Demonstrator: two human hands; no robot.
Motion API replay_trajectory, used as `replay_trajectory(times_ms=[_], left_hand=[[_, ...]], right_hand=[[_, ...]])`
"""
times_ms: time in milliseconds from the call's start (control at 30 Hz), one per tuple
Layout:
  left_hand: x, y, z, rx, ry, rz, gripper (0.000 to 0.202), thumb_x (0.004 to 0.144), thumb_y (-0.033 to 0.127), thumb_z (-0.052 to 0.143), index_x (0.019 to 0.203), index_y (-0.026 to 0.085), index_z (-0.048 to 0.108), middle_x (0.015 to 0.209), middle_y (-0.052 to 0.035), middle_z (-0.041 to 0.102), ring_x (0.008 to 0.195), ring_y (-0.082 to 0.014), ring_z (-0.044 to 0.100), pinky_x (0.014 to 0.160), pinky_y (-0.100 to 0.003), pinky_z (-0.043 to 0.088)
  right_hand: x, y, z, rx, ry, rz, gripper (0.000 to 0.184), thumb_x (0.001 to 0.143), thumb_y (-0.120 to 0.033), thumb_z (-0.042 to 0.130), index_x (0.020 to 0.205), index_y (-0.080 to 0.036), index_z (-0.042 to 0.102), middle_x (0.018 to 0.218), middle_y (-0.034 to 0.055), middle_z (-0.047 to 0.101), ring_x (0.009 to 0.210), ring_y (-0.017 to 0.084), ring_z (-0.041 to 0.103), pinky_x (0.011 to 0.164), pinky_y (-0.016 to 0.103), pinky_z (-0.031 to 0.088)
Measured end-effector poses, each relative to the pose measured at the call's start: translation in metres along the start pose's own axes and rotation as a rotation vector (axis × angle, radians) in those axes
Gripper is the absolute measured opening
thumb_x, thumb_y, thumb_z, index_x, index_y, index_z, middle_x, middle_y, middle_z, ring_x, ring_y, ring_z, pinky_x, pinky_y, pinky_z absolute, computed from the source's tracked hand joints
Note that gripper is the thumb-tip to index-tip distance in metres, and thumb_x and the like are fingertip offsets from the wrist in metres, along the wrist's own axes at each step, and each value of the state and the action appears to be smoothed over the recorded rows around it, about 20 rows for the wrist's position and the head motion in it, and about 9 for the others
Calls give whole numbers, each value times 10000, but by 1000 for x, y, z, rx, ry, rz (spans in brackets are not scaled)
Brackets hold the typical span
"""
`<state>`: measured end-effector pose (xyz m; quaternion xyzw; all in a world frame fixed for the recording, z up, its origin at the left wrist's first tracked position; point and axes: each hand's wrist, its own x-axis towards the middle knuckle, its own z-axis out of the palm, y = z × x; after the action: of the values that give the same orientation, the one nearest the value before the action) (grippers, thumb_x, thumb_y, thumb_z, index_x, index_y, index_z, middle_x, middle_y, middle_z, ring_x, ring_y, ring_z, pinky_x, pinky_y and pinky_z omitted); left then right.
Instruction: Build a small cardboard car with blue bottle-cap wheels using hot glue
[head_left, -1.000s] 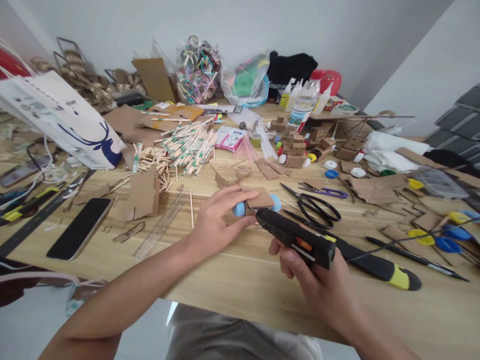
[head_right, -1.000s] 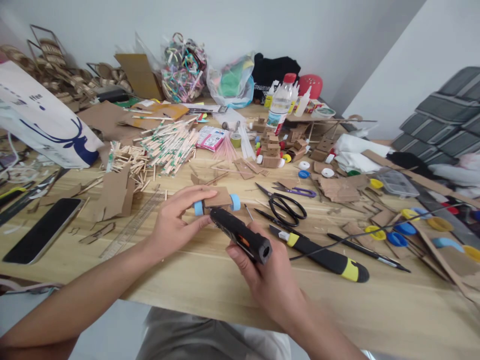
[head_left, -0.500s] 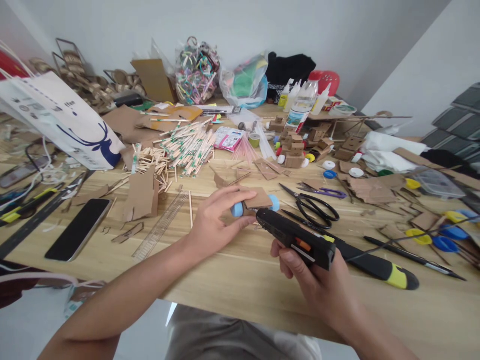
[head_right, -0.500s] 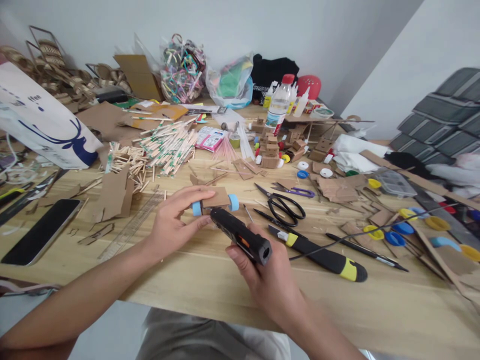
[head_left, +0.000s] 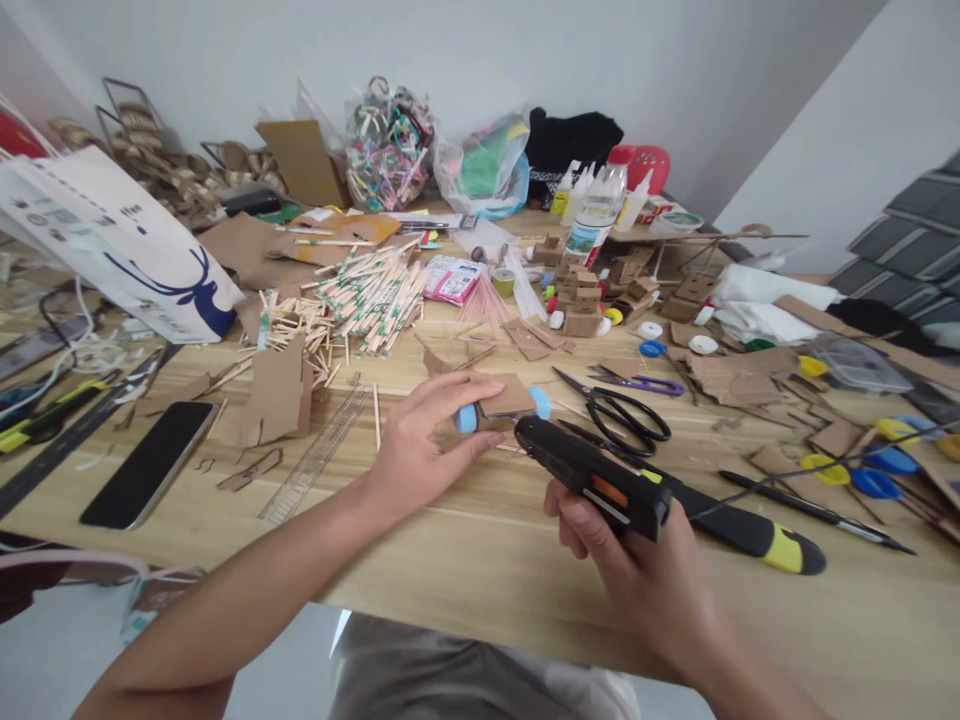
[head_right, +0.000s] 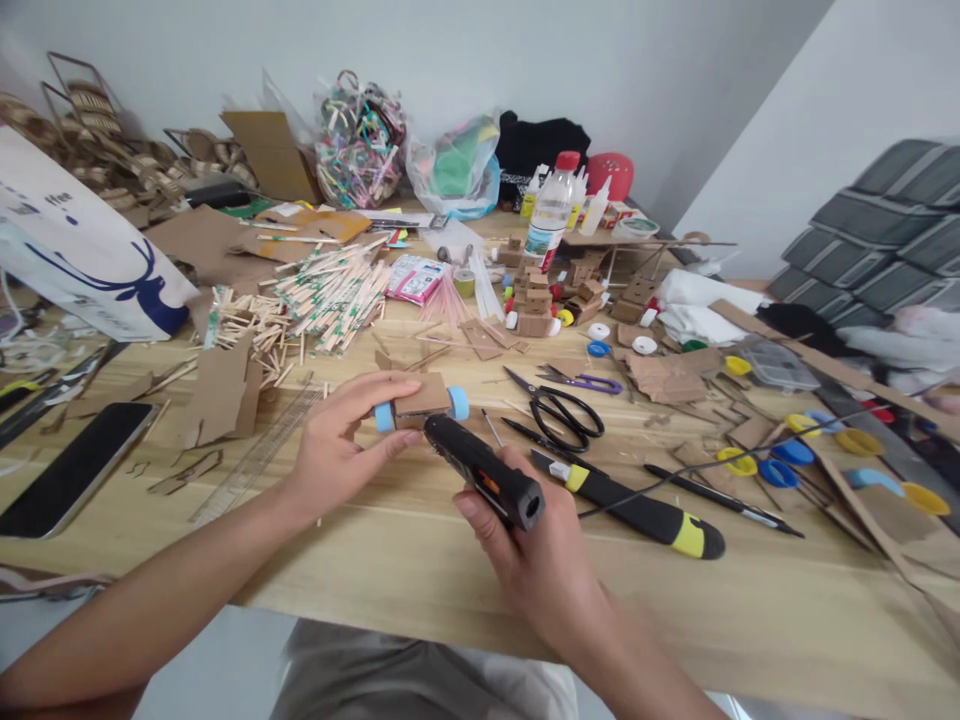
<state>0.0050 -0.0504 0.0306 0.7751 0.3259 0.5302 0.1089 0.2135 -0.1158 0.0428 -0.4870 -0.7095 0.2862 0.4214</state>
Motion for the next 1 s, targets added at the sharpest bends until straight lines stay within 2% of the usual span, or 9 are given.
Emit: replay_trajectory(times_ms=[267,433,667,1000], left_hand=[[0,0,-1,10,-15,-13,314,894,333,749,1200,264,731,1135,-77,798,1125,-227,730,997,-408,600],[-1,1,-1,-8,-10,-10,318,896,305,746,1209,255,725,1147,-79,795,1132,-220,726,1000,-398,596],[-1,1,-2,-2,-18,-25,324,887,306,756,1206,253,729,1167,-87,787,1127,-225,728,997,-396,594],[1,1,-1,-18,-2,-11,301,908,326,732,1202,262,726,1135,-76,798,1112,-224,734,989,-405,597]], right_hand=[[-1,0,0,38,5,-15,392,1009,-546,498,804,-232,612,575,-12,547,468,151,512,497,291,476],[-1,1,0,32,1,-26,338,1004,-483,522,802,-229,615,558,-18,536,475,157,534,478,283,454],[-1,0,-2,13,12,-14,354,999,-502,526,787,-231,612,543,-22,542,442,147,501,441,281,402],[-1,4,0,9,60,-24,358,1000,-493,525,772,-227,598,539,-29,564,406,135,519,423,260,431]])
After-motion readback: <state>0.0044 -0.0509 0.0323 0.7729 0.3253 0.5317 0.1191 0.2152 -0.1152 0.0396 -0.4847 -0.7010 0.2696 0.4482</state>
